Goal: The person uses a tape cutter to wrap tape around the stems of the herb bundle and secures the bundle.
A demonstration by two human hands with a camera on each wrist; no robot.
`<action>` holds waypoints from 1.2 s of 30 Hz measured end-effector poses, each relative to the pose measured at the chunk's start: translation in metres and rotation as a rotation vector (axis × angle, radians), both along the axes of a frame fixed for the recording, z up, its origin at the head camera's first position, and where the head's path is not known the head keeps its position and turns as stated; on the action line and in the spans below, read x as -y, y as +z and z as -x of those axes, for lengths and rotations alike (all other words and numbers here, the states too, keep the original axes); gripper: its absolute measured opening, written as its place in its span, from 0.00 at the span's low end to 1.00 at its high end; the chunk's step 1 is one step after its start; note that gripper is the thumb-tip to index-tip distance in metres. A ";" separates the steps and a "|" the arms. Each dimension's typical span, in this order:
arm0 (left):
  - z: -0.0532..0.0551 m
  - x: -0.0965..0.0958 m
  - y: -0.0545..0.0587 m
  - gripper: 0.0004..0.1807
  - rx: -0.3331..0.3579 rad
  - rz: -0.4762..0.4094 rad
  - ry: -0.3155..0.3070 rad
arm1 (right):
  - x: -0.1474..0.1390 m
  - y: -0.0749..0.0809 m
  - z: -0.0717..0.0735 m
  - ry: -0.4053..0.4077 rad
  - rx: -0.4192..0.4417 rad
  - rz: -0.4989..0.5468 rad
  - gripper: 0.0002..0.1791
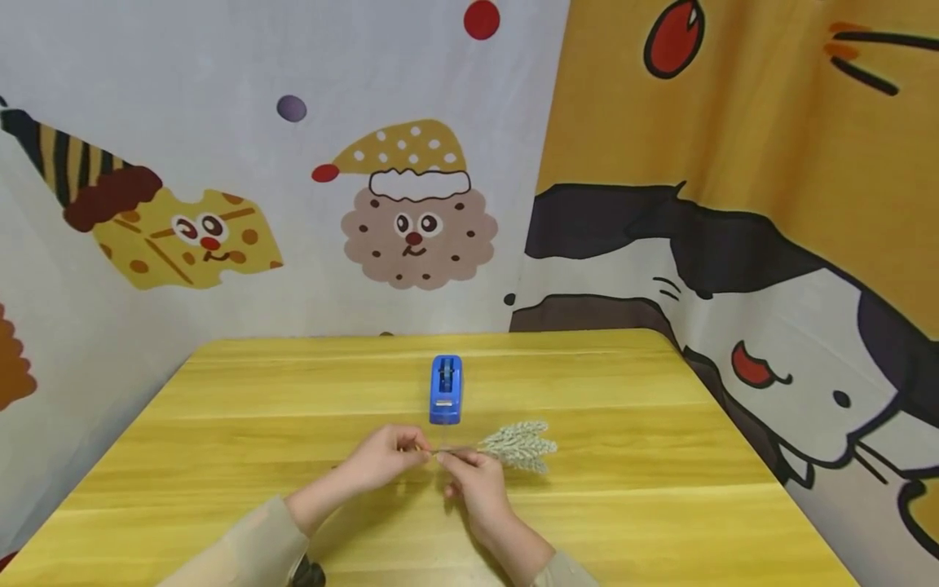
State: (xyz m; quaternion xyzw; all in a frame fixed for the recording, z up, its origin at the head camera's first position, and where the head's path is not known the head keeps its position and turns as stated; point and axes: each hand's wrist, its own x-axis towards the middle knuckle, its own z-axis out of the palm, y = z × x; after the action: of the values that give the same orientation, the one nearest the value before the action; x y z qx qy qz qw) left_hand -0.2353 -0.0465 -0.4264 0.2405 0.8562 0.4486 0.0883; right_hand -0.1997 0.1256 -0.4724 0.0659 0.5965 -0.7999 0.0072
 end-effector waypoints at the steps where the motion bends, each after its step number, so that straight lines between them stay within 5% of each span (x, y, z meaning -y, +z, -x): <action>1: 0.000 0.000 0.000 0.04 -0.004 0.003 -0.001 | 0.000 0.000 0.000 -0.002 0.002 0.001 0.15; 13: 0.001 0.001 0.002 0.03 -0.038 0.055 -0.018 | 0.002 0.004 -0.001 -0.002 0.018 -0.016 0.15; 18: 0.002 -0.001 0.001 0.03 -0.045 0.078 -0.016 | -0.013 0.012 -0.011 0.210 0.074 -0.105 0.20; 23: 0.000 -0.006 0.003 0.03 -0.067 0.094 -0.012 | -0.043 0.051 -0.012 0.518 -0.050 -0.389 0.19; 28: 0.000 -0.006 0.005 0.02 -0.073 0.085 -0.005 | -0.066 0.093 0.018 0.626 -0.330 -0.759 0.13; 32: -0.003 -0.004 0.005 0.02 -0.069 0.082 -0.001 | -0.073 0.103 0.043 0.709 -0.445 -0.986 0.11; 36: -0.004 -0.005 0.004 0.03 -0.084 0.081 0.009 | -0.069 0.098 0.058 0.822 -0.409 -1.117 0.13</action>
State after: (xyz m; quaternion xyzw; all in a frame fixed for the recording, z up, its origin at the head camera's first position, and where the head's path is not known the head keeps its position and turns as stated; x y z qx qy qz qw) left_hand -0.2310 -0.0418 -0.4223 0.2515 0.8777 0.4035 0.0599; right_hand -0.2575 0.1949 -0.3749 -0.3210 0.8822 -0.3047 0.1609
